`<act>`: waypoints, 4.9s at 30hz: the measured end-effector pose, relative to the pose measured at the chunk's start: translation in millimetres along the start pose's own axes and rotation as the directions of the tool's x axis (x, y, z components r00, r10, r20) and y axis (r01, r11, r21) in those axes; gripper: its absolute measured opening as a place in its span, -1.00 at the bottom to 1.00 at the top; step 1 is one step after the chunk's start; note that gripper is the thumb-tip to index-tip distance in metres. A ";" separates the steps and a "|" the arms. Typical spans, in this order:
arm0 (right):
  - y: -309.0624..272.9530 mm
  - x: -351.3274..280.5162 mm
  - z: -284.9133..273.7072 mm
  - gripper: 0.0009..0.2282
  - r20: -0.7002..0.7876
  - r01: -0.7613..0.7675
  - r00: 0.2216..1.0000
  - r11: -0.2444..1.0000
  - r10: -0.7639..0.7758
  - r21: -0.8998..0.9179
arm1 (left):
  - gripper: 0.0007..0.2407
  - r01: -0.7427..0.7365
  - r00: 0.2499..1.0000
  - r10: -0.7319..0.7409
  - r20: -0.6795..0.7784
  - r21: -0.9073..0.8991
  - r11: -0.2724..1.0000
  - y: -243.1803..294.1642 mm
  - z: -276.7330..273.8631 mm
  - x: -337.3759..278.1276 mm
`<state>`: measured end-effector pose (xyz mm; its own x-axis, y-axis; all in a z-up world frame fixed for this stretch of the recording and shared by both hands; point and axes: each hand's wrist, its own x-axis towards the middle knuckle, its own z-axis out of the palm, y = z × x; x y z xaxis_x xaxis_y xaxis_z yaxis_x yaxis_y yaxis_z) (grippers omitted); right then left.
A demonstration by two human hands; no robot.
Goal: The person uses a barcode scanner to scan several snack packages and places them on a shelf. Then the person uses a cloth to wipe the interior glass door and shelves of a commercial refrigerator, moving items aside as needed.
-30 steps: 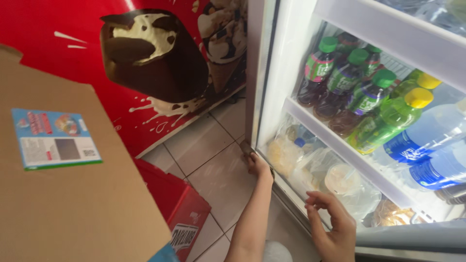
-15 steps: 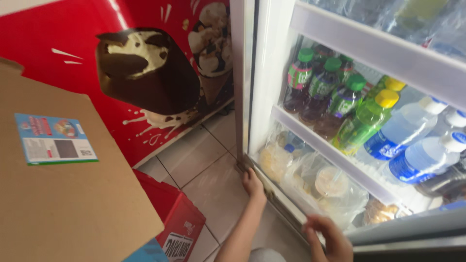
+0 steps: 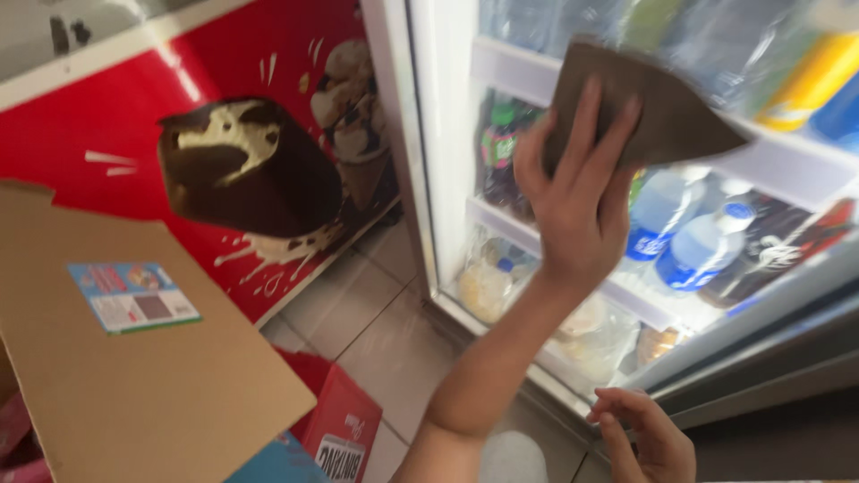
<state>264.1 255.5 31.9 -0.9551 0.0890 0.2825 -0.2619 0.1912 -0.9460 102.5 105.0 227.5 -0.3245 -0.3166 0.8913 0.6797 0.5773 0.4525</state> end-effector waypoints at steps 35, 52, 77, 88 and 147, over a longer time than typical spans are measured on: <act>-136.7 121.8 -59.4 -0.70 -0.062 0.173 0.503 0.171 -0.862 -0.970 | -0.71 -0.184 0.975 0.185 0.126 -0.023 0.983 35.9 3.9 4.2; -146.2 123.8 -47.9 -0.67 -0.188 0.187 0.450 0.298 -0.873 -0.936 | -0.59 -0.557 0.817 0.526 0.237 0.089 0.825 115.2 50.8 158.5; -155.3 124.5 -49.9 -0.37 -0.320 0.418 0.246 0.398 -0.915 -0.816 | -0.65 -0.812 0.448 0.816 0.366 -0.216 0.542 54.8 29.3 61.5; -103.8 69.1 -64.7 -0.63 -0.163 0.412 0.433 0.356 -0.886 -0.839 | -0.66 -0.741 0.593 0.706 0.387 -0.080 0.666 -55.6 15.3 -148.3; 80.2 -71.1 136.0 -0.68 0.108 0.243 0.970 0.894 -0.219 -0.377 | -0.55 0.519 0.822 -0.492 -0.286 0.023 0.854 -330.1 -41.1 -277.0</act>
<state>292.2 131.5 -85.7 -0.8839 -0.0607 0.4638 -0.4146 0.5609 -0.7166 -5.0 -28.8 -169.9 -0.4135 -0.7595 0.5022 0.3970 0.3460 0.8501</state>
